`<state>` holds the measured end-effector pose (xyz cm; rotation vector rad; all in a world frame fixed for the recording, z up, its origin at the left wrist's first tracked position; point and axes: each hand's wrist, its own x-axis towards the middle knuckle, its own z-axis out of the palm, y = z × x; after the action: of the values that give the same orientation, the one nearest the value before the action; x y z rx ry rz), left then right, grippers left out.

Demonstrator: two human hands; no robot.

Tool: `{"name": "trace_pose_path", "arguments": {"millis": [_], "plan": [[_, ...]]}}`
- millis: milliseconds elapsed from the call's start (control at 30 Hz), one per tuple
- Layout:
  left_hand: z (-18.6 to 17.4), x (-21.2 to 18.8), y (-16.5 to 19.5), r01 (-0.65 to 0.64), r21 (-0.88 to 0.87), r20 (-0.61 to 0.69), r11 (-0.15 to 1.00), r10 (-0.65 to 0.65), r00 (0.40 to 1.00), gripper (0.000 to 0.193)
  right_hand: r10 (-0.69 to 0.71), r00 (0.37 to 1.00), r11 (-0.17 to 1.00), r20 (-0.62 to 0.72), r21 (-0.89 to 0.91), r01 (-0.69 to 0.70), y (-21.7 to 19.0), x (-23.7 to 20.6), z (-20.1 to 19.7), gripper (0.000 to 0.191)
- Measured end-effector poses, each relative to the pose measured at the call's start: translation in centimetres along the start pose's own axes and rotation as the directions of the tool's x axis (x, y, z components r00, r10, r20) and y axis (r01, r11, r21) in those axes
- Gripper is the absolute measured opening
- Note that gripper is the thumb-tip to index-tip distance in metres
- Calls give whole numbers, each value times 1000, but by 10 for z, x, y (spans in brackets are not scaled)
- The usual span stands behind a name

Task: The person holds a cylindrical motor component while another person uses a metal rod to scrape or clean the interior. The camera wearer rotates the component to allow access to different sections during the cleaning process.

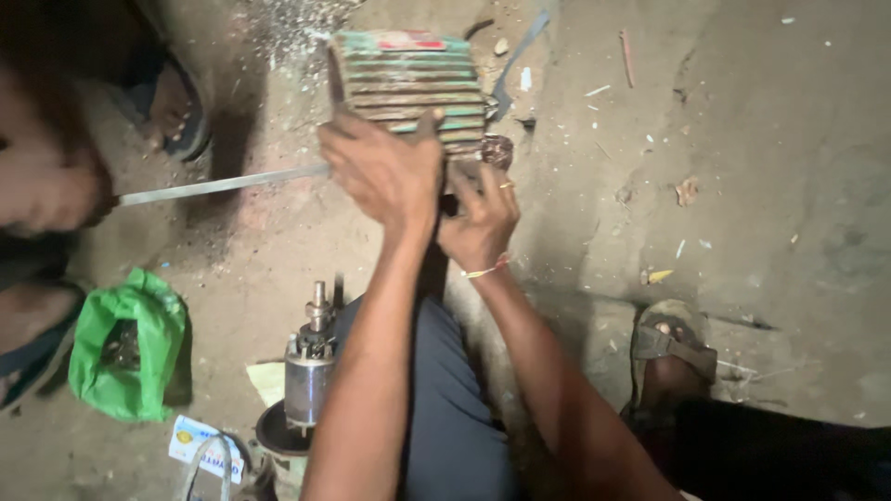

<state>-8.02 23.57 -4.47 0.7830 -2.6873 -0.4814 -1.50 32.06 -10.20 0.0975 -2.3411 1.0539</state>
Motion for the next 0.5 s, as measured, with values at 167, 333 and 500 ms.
{"name": "trace_pose_path", "arguments": {"millis": [167, 333, 500], "plan": [[-1, -5, 12, 6, 17, -20, 1000, -5, 1000, 99, 22, 1000, 1000, -3, 21, -22, 7, 0, -1, 36], [-8, -7, 15, 45, -8, 40, 999, -44, 998, 95, 24, 999, 1000, 29, 19, -25, 7, -1, -2, 37], [-7, -6, 14, -1, 21, -25, 1000, 2, 1000, 98, 13, 1000, 999, 22, 36, -14, 4, 2, -4, 36]]}}
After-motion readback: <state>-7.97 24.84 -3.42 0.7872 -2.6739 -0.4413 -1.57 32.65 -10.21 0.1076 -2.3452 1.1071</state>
